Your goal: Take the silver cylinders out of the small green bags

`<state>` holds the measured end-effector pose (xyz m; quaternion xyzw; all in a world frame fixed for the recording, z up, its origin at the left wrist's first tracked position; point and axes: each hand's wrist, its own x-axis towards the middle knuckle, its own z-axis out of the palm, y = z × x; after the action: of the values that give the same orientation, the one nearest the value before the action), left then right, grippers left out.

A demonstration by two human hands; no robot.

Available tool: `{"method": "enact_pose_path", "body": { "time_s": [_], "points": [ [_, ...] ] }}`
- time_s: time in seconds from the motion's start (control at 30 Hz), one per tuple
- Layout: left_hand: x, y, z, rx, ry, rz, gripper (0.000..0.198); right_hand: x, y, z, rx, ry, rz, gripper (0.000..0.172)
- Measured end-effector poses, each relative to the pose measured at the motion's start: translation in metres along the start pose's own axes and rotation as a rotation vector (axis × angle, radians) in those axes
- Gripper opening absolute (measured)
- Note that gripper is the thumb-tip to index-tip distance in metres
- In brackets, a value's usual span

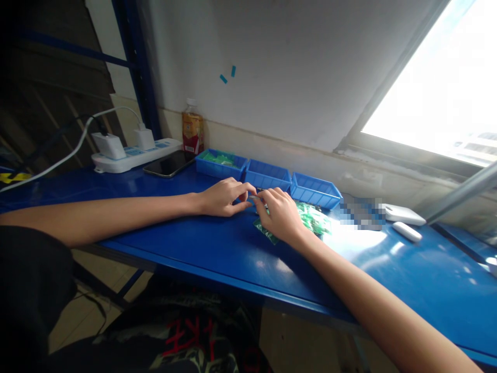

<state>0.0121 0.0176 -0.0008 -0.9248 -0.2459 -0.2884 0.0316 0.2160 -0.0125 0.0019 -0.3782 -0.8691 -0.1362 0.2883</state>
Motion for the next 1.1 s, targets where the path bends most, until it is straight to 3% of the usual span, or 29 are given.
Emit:
{"method": "enact_pose_path", "body": {
  "time_s": [0.2,0.53,0.83,1.1],
  "points": [
    [0.0001,-0.0013,0.0008,0.048,-0.001,0.023,0.019,0.0006,-0.0006,-0.0010,-0.025,-0.046,-0.005,0.030],
    [0.0006,-0.0017,0.0011,0.128,-0.007,0.031,0.029,0.0000,-0.0049,-0.0042,0.020,0.021,-0.004,0.012],
    [-0.0003,-0.0006,0.0008,0.002,0.026,0.001,0.022,0.0005,-0.0031,-0.0019,-0.003,0.015,0.000,0.018],
    [-0.0007,-0.0021,0.0014,0.103,0.039,0.035,0.024,-0.0001,-0.0035,-0.0031,0.028,0.024,0.011,0.015]
  ]
}}
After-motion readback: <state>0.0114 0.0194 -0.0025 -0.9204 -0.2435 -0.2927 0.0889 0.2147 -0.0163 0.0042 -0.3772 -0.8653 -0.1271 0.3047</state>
